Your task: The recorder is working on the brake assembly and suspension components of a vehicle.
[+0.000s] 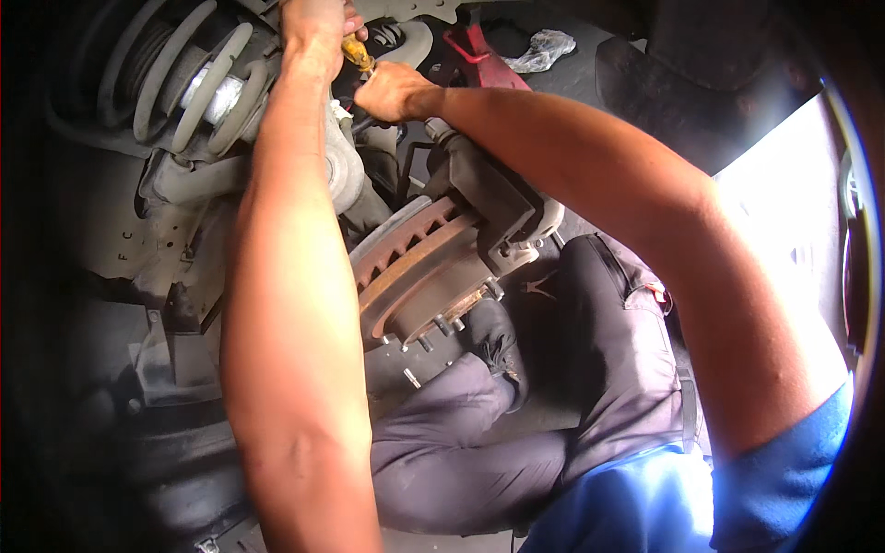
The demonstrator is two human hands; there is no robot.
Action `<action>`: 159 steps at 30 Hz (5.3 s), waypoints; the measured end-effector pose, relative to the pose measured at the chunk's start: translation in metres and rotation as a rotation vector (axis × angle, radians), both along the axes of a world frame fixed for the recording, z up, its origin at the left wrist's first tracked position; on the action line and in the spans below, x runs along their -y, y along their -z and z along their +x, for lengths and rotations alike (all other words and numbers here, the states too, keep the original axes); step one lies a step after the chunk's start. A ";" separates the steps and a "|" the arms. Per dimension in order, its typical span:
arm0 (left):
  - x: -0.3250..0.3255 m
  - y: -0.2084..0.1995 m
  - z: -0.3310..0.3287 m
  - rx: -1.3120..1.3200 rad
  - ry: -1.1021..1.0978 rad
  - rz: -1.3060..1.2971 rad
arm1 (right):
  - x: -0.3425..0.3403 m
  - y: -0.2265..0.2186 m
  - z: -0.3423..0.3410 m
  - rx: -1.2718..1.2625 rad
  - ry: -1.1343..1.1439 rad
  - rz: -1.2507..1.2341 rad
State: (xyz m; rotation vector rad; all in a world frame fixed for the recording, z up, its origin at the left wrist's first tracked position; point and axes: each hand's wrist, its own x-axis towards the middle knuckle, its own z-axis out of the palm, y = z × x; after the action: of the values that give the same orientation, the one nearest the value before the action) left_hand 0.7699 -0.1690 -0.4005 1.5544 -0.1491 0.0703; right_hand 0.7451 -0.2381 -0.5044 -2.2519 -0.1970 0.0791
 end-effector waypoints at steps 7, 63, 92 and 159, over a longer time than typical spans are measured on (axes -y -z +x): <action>0.003 0.007 -0.011 0.136 -0.150 -0.010 | -0.002 -0.005 -0.011 0.099 -0.131 -0.102; -0.079 -0.018 -0.235 0.233 -0.538 0.887 | 0.100 0.001 -0.004 -0.409 0.082 1.276; -0.072 0.000 -0.225 0.184 -0.518 0.951 | 0.071 0.021 0.023 -0.131 0.132 1.087; 0.002 0.012 0.004 0.613 -0.084 1.102 | 0.040 0.025 -0.014 -0.345 -0.560 0.631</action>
State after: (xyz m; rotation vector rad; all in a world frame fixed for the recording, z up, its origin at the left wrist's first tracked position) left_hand 0.7737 -0.1708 -0.4120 2.5958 -0.6916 0.6160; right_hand 0.7308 -0.2777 -0.5295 -1.4761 -0.5728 0.6096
